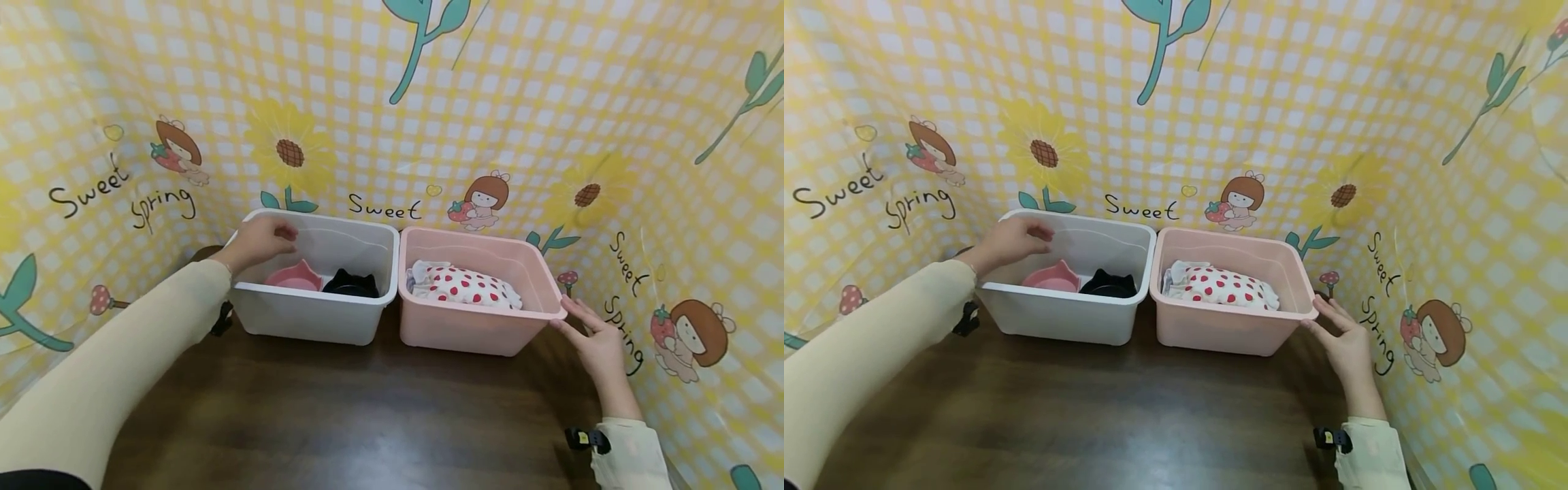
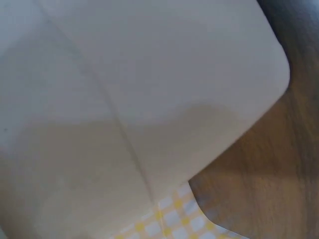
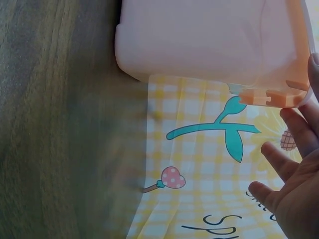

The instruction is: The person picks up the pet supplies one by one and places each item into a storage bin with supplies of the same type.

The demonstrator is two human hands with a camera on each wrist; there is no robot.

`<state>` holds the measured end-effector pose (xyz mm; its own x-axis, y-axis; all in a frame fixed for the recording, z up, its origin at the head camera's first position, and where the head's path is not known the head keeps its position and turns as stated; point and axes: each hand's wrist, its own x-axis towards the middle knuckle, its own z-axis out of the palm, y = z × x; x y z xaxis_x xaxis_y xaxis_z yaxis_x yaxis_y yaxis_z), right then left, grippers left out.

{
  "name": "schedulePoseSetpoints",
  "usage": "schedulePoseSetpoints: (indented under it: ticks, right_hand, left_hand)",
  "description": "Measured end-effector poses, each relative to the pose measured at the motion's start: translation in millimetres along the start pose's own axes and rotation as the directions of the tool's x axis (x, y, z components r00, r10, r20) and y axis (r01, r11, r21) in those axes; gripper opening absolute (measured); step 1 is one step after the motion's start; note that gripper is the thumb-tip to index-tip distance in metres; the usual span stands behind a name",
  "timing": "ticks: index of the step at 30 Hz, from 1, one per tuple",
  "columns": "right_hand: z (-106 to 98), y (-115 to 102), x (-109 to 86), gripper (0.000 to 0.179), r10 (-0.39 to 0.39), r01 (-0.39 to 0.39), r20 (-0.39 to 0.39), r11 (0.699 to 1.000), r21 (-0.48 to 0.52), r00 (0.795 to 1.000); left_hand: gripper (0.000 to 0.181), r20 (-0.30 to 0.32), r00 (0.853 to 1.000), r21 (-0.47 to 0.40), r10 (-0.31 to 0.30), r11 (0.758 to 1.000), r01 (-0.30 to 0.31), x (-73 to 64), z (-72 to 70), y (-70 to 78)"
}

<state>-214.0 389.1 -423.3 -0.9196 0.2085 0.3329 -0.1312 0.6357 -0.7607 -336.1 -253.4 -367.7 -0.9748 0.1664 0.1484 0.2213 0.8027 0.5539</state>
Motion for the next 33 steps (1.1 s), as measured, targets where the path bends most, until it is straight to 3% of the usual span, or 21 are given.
schedulePoseSetpoints:
  ticks: [6, 13, 19, 25, 33]
  right_hand:
    - [2, -1, -4.5, 0.052, -0.004, 0.004, 0.004, 1.0, -0.014, 1.0]
    - [6, 2, -4.9, 0.05, -0.041, 0.041, -0.003, 0.999, 0.011, 0.999]
    - [7, 1, -7.0, 0.05, -0.074, 0.074, -0.01, 0.997, -0.007, 0.997]
    - [7, -2, -10.6, 0.052, -0.084, 0.083, -0.013, 0.995, -0.047, 0.996]
    - [8, -1, -7.7, 0.052, -0.12, 0.118, -0.019, 0.99, -0.081, 0.993]
  left_hand:
    - [0.042, 0.048, 0.999, -0.108, -0.008, 0.994, 0.013, -6.3, -10.8, 0.1]
    - [0.051, 0.072, 0.997, -0.168, -0.032, 0.985, 0.044, -21.3, -21.8, 0.7]
    - [0.057, 0.021, 0.999, -0.184, -0.028, 0.982, 0.031, -34.0, -32.7, 3.2]
    - [0.053, -0.031, 0.999, -0.159, -0.012, 0.987, 0.007, -51.3, -42.4, 4.4]
    - [0.054, -0.047, 0.999, -0.165, -0.019, 0.986, 0.011, -79.4, -53.8, 5.6]
